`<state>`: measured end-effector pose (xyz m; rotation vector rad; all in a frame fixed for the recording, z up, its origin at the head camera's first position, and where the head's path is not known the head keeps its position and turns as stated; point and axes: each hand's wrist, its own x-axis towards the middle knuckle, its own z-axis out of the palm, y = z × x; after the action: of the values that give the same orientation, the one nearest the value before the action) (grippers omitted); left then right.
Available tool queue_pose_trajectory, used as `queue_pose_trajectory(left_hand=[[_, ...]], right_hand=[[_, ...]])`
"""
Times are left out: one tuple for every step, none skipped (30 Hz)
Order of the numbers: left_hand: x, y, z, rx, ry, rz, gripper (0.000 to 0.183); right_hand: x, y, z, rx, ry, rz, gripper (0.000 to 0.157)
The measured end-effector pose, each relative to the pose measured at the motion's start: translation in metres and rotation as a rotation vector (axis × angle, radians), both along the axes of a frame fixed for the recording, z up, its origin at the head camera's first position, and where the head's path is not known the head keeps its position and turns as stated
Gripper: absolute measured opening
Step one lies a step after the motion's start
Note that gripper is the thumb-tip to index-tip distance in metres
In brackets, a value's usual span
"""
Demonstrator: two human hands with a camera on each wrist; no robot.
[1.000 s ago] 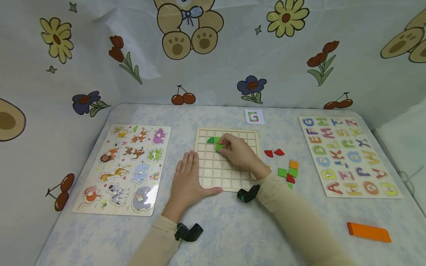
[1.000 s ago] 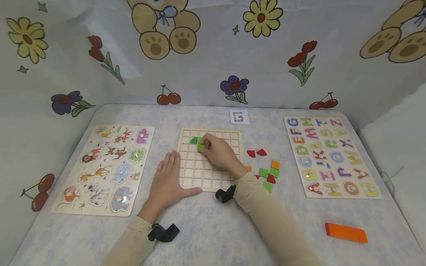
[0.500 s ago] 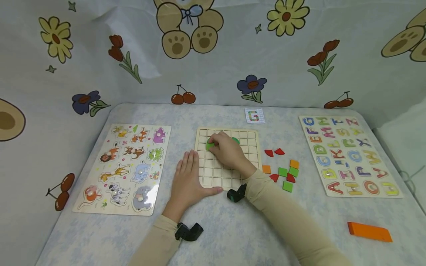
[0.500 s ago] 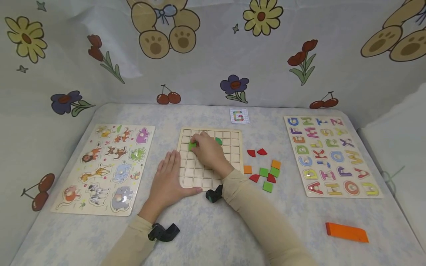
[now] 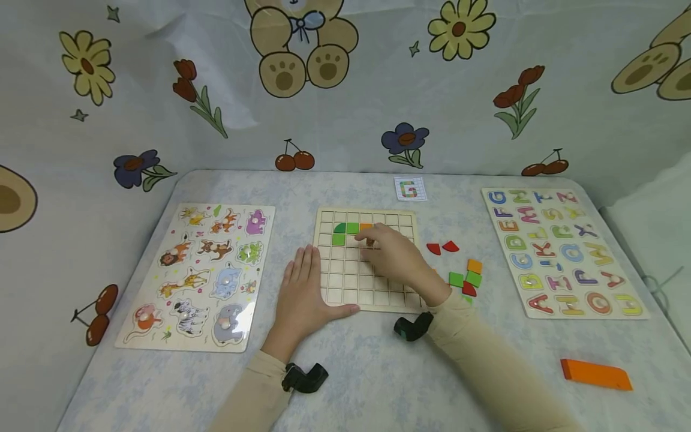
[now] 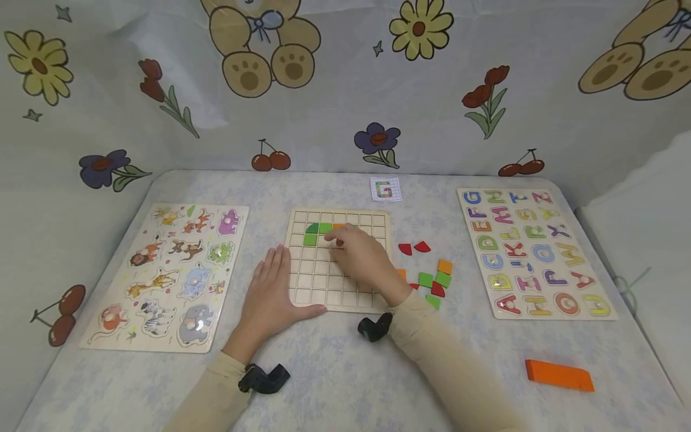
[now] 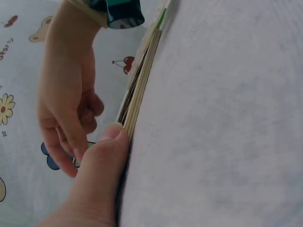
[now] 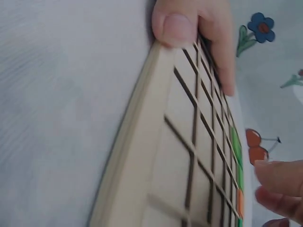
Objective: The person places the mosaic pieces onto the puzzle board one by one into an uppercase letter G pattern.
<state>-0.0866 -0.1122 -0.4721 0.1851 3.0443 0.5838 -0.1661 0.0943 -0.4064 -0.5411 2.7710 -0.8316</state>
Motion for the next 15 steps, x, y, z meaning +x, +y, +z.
queue_pose_trajectory(left_hand=[[0.000, 0.000, 0.000, 0.001, -0.003, 0.001, 0.146], [0.000, 0.000, 0.000, 0.003, -0.004, 0.002, 0.146], [0.000, 0.001, 0.000, 0.005, -0.005, 0.004, 0.146], [0.000, 0.001, 0.000, 0.006, -0.007, 0.005, 0.146], [0.000, 0.001, 0.000, 0.008, -0.007, 0.006, 0.146], [0.000, 0.001, 0.001, 0.009, -0.006, 0.006, 0.146], [0.000, 0.001, 0.000, 0.010, -0.007, 0.007, 0.146], [0.001, 0.001, 0.000, 0.012, -0.006, 0.007, 0.146], [0.001, 0.001, 0.000, 0.014, -0.006, 0.006, 0.146], [0.001, 0.000, 0.000, 0.017, -0.005, 0.005, 0.146], [0.001, 0.001, 0.000, 0.021, -0.002, 0.004, 0.146], [0.001, 0.001, 0.000, 0.022, -0.001, 0.003, 0.146], [0.001, 0.001, 0.000, 0.025, -0.001, 0.002, 0.146], [0.001, 0.001, 0.001, 0.026, 0.000, 0.001, 0.145], [0.001, 0.001, 0.001, 0.026, 0.000, 0.000, 0.145]], right_hand=[[0.002, 0.008, 0.001, 0.008, -0.013, -0.005, 0.031], [0.004, 0.015, 0.002, 0.024, -0.024, -0.011, 0.033], [0.007, 0.023, 0.004, 0.044, -0.039, -0.020, 0.035], [0.009, 0.031, 0.005, 0.063, -0.047, -0.026, 0.038], [0.011, 0.039, 0.006, 0.086, -0.055, -0.034, 0.039], [0.014, 0.047, 0.008, 0.113, -0.060, -0.047, 0.041], [0.015, 0.055, 0.008, 0.140, -0.050, -0.049, 0.041], [0.017, 0.063, 0.009, 0.168, -0.044, -0.053, 0.041], [0.020, 0.070, 0.010, 0.189, -0.044, -0.058, 0.041], [0.021, 0.077, 0.010, 0.205, -0.044, -0.059, 0.041], [0.023, 0.084, 0.010, 0.224, -0.040, -0.058, 0.039], [0.025, 0.090, 0.009, 0.234, -0.037, -0.058, 0.037], [0.027, 0.095, 0.008, 0.235, -0.041, -0.057, 0.035], [0.029, 0.100, 0.007, 0.229, -0.046, -0.058, 0.033], [0.030, 0.104, 0.005, 0.216, -0.053, -0.060, 0.031]])
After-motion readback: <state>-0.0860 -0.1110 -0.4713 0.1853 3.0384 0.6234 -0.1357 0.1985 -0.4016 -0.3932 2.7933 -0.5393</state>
